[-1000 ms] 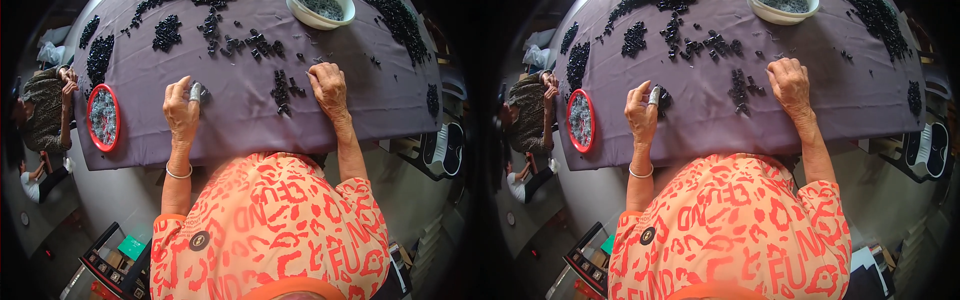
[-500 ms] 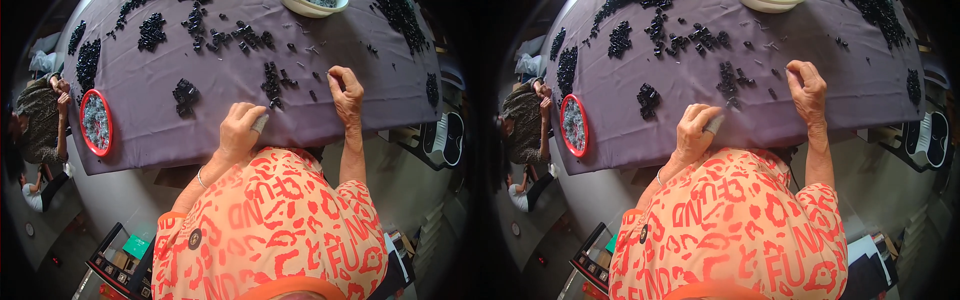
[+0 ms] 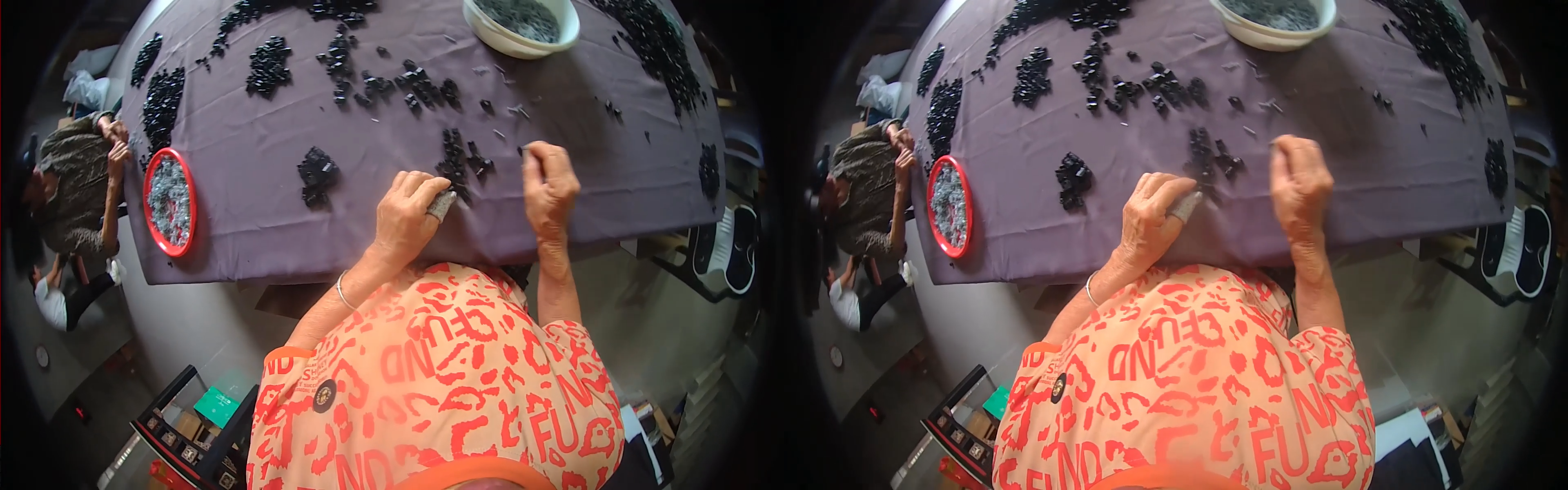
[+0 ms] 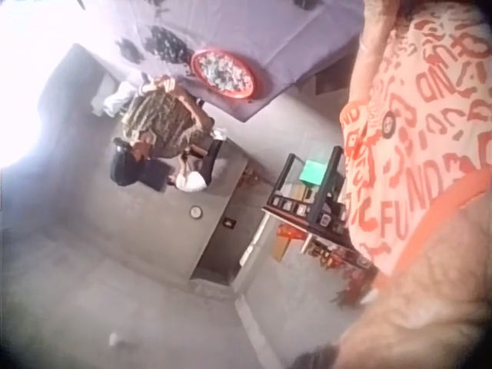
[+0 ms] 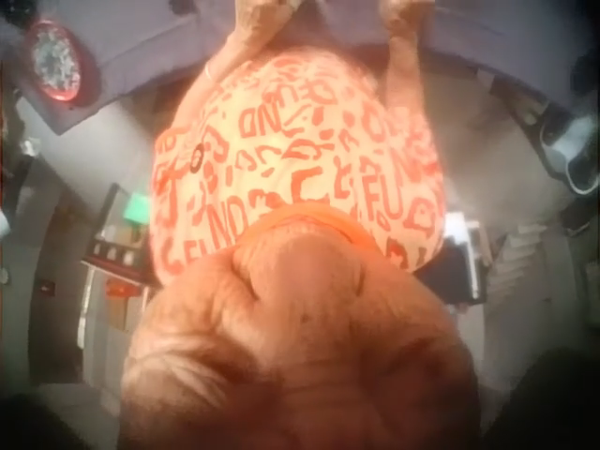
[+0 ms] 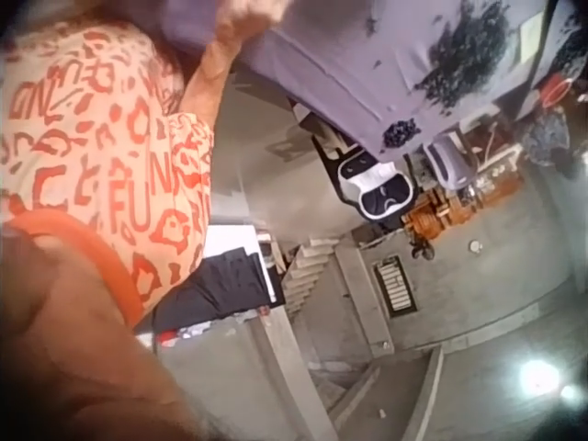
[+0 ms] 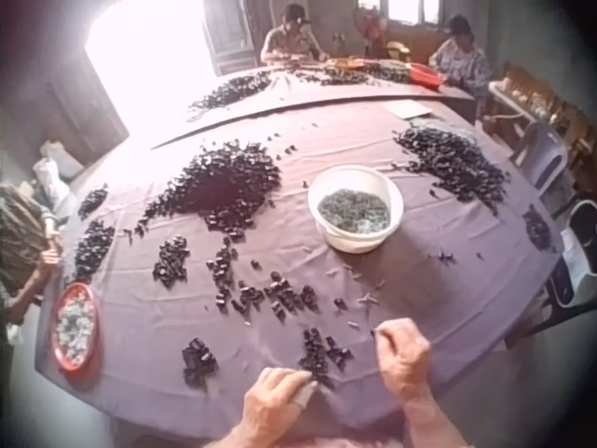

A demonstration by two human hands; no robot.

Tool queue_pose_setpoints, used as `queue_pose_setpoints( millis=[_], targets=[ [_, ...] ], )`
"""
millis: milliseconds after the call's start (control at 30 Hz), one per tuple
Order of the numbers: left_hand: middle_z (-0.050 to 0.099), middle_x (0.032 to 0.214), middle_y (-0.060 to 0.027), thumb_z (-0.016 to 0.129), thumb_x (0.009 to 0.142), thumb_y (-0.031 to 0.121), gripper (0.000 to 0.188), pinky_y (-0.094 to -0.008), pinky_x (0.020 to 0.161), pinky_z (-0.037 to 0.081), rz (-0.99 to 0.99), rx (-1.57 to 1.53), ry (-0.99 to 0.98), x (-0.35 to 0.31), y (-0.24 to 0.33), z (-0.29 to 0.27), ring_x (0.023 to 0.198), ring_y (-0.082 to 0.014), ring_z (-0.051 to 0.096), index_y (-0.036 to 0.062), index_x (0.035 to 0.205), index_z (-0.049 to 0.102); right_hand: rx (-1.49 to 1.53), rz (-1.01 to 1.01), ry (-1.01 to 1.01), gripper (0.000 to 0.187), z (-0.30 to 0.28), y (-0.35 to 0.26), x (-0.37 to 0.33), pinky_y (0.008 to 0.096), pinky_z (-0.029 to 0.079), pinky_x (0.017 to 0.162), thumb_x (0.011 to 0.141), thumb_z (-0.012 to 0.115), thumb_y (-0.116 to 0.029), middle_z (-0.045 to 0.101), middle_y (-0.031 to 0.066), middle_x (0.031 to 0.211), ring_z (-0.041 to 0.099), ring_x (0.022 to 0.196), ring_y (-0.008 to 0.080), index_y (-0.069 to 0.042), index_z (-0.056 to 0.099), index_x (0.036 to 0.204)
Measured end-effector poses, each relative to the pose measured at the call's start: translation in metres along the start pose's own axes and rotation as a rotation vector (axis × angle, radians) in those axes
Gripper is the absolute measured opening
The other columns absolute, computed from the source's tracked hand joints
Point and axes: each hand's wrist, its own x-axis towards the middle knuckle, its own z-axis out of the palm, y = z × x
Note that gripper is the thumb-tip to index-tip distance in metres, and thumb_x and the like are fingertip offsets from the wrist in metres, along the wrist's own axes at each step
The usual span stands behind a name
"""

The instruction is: The person assembles small plastic components by repeatedly inserting small metal pins into plastic parts by hand.

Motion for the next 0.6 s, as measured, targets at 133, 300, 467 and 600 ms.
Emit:
queue_pose_setpoints(
  millis=[133, 300, 467, 600],
  targets=[
    [0.063, 0.087, -0.0091, 0.071, 0.07, 0.002, 0.022, -0.0356, 0.068, 0.049, -0.005, 0.046, 0.071, 0.01, -0.016, -0.008, 0.081, -0.0273, 0.059, 0.0056, 0.092, 0.065, -0.09, 0.062, -0.012, 0.011, 0.014, 0.015, 0.008, 0.0324, 0.05, 0.064, 0.079, 0.062, 0.006, 0.062, 0.0094, 0.083, 0.061, 0.071, 0.0233, -0.002, 0.061, 0.087],
    [0.061, 0.085, -0.0101, 0.069, 0.075, 0.004, 0.018, -0.0349, 0.068, 0.049, -0.141, 0.027, 0.23, 0.041, -0.042, -0.016, 0.076, -0.0266, 0.059, 0.0051, 0.092, 0.064, 0.196, -0.099, -0.083, 0.013, 0.021, 0.001, 0.002, 0.0289, 0.049, 0.065, 0.08, 0.063, 0.006, 0.062, 0.0091, 0.084, 0.06, 0.071, 0.0191, -0.002, 0.062, 0.089],
    [0.059, 0.087, -0.0101, 0.069, 0.075, 0.005, 0.018, -0.0381, 0.073, 0.048, -0.101, 0.032, 0.286, 0.085, -0.061, -0.013, 0.084, -0.0277, 0.059, 0.0049, 0.092, 0.065, 0.263, 0.139, -0.008, 0.011, 0.022, 0.01, -0.005, 0.0237, 0.047, 0.065, 0.082, 0.063, 0.005, 0.062, 0.0043, 0.084, 0.056, 0.072, 0.0108, -0.002, 0.062, 0.091],
    [0.059, 0.09, -0.0078, 0.071, 0.073, 0.01, 0.019, -0.0369, 0.076, 0.048, 0.068, 0.081, 0.231, 0.119, -0.059, 0.001, 0.085, -0.0279, 0.057, 0.0083, 0.091, 0.067, 0.242, 0.11, -0.02, 0.011, 0.026, 0.007, -0.005, 0.0241, 0.047, 0.066, 0.082, 0.063, 0.005, 0.062, 0.0045, 0.085, 0.056, 0.073, 0.011, -0.002, 0.062, 0.09]
  ],
)
